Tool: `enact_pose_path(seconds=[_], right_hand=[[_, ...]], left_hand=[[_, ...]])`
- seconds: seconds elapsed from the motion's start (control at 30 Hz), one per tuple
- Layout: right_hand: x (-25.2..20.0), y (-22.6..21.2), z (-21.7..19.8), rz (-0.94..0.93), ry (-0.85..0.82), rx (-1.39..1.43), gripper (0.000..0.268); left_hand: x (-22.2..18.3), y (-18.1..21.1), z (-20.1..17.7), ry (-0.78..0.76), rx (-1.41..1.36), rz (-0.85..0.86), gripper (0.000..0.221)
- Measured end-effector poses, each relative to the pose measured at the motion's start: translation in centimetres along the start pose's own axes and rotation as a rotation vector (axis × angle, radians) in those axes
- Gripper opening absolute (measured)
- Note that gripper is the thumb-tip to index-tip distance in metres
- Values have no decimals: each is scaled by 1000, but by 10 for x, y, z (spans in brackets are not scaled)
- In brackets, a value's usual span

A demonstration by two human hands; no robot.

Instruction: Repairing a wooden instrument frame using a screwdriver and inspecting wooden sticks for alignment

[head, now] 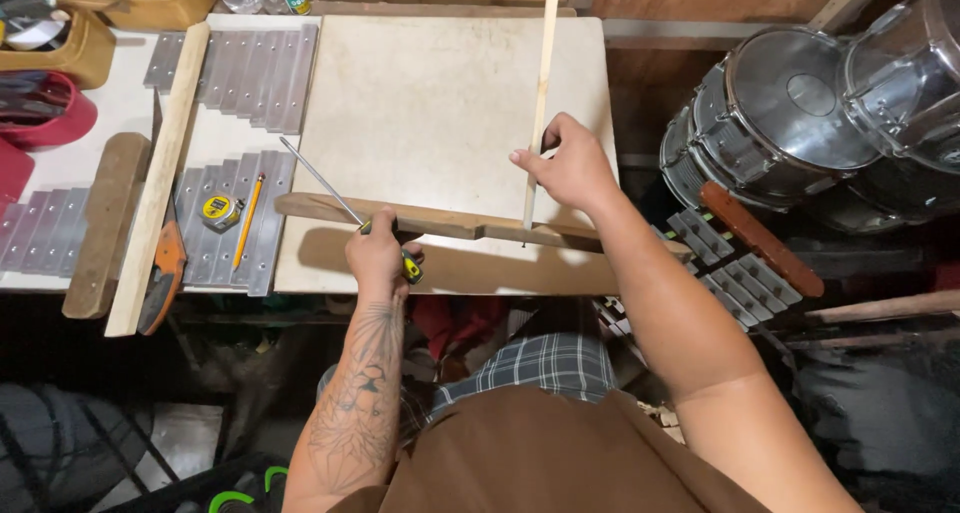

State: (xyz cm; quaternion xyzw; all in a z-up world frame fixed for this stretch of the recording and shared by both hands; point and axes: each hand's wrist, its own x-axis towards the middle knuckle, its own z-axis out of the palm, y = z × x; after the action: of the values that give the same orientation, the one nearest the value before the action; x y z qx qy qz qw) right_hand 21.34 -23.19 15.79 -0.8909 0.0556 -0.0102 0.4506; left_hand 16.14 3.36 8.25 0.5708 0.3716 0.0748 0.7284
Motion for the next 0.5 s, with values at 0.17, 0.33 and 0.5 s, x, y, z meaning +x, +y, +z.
enact_pose_path(seconds=[0.17, 0.33, 0.5], right_hand=[[-3, -8, -12, -11, 23, -39, 38], [-5, -7, -11, -23, 23, -11, 38], [-1, 21, 14, 9, -4, -148, 44]], left_hand=[[-11, 12, 2, -31, -43, 6, 42], [-11, 12, -1, -69, -52, 8, 39], [-14, 2, -5, -67, 103, -11, 38]])
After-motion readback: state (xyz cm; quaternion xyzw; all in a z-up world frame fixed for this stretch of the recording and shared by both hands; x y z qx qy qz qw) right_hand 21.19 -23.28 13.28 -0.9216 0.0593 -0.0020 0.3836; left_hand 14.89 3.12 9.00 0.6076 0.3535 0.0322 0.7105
